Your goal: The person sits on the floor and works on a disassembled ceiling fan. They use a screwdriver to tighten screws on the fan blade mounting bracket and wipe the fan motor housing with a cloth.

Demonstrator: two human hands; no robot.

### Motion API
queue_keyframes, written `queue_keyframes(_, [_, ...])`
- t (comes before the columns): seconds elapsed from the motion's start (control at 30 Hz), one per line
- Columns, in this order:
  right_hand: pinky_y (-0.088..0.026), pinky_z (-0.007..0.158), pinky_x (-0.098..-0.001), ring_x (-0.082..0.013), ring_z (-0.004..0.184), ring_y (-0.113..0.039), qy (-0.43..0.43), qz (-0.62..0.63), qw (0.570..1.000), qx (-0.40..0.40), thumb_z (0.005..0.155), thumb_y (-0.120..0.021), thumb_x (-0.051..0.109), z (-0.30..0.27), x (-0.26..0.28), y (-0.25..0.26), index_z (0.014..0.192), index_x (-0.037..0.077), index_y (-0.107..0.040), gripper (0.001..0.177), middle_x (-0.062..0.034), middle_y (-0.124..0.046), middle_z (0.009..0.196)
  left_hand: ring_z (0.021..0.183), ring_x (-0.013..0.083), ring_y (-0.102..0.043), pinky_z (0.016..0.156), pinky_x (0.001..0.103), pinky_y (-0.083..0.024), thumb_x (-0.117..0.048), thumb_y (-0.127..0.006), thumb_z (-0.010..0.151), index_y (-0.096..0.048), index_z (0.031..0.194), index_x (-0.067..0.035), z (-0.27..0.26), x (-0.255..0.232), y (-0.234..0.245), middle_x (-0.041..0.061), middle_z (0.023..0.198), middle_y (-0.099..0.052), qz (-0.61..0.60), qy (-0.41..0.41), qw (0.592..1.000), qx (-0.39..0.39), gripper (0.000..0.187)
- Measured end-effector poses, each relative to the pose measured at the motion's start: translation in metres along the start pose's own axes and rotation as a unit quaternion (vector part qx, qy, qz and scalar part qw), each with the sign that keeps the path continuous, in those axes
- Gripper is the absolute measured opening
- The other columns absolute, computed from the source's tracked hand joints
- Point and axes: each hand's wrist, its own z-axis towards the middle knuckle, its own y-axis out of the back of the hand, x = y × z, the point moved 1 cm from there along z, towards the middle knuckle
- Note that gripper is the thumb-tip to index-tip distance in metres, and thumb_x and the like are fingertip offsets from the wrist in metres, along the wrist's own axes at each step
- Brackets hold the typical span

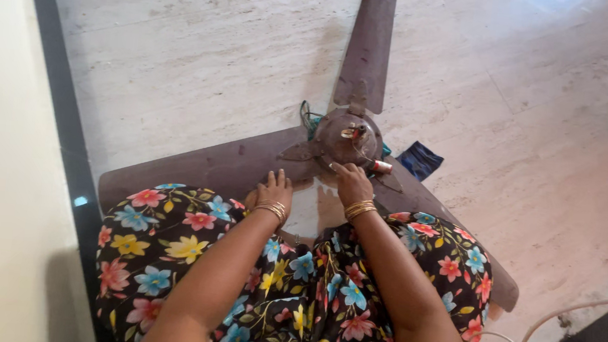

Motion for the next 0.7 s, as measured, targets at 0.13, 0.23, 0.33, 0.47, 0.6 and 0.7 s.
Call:
queue_keyframes(0.13, [-0.053, 0.086, -0.0429, -0.0306, 0.102, -0.065, -0.032, 0.033, 0.999, -0.025, 0.095, -0.058, 0.015, -0.017, 0.004, 0.011, 0.125, 0.021, -0.071, 0.033, -0.0076, -0.069, 0.104, 0.155, 0.0403, -0.014, 0.116, 0.073, -0.014, -0.028, -0.060, 0.094, -0.042, 0.152, -0.012, -0.011, -0.020, -0.023, 0.015, 0.170, -0.012, 0.070, 0.015, 0.996, 0.061, 0.062])
queue_keyframes(0.23, [-0.054, 0.087, -0.0423, -0.0296, 0.103, -0.065, -0.049, 0.034, 0.998, -0.015, 0.095, -0.058, 0.016, -0.028, 0.015, 0.016, 0.125, 0.022, -0.071, 0.033, -0.0069, -0.070, 0.104, 0.154, 0.0404, -0.017, 0.115, 0.077, -0.012, -0.029, -0.053, 0.100, -0.050, 0.147, -0.013, -0.029, -0.041, -0.047, 0.014, 0.171, -0.016, 0.117, 0.016, 0.993, 0.026, 0.050])
queue_keyframes(0.33, [-0.054, 0.088, -0.0422, -0.0293, 0.105, -0.066, -0.044, 0.041, 0.998, -0.006, 0.096, -0.058, 0.017, -0.029, 0.033, 0.015, 0.125, 0.023, -0.070, 0.033, -0.0065, -0.070, 0.106, 0.155, 0.0393, -0.021, 0.115, 0.076, -0.019, -0.039, -0.050, 0.103, -0.057, 0.144, -0.013, -0.042, -0.058, -0.066, 0.011, 0.172, -0.021, 0.075, 0.033, 0.994, 0.072, 0.049])
queue_keyframes(0.47, [-0.053, 0.090, -0.0434, -0.0316, 0.106, -0.065, -0.055, 0.055, 0.996, 0.032, 0.094, -0.059, 0.018, -0.035, 0.045, 0.001, 0.127, 0.024, -0.070, 0.035, -0.0090, -0.070, 0.107, 0.144, 0.0431, -0.033, 0.105, 0.072, -0.034, -0.046, -0.052, 0.100, -0.053, 0.145, -0.009, -0.056, -0.064, -0.079, 0.012, 0.165, -0.027, 0.014, 0.052, 0.997, 0.054, 0.058])
queue_keyframes(0.6, [-0.052, 0.089, -0.0471, -0.0357, 0.106, -0.064, -0.010, 0.047, 0.997, 0.061, 0.092, -0.058, 0.014, -0.029, 0.047, -0.031, 0.124, 0.016, -0.069, 0.034, -0.0131, -0.069, 0.109, 0.138, 0.0406, -0.040, 0.104, 0.065, -0.039, -0.045, -0.057, 0.097, -0.050, 0.145, -0.007, -0.083, -0.068, -0.072, 0.013, 0.159, -0.035, -0.007, 0.052, 0.996, 0.078, 0.061])
queue_keyframes(0.7, [-0.053, 0.088, -0.0476, -0.0369, 0.104, -0.065, 0.011, 0.051, 0.997, 0.049, 0.095, -0.054, 0.011, -0.033, 0.049, -0.052, 0.119, 0.007, -0.066, 0.027, -0.0167, -0.068, 0.112, 0.134, 0.0388, -0.046, 0.103, 0.059, -0.042, -0.044, -0.060, 0.095, -0.048, 0.144, -0.006, -0.124, -0.073, -0.042, 0.014, 0.155, -0.040, -0.037, 0.038, 0.994, 0.100, 0.063])
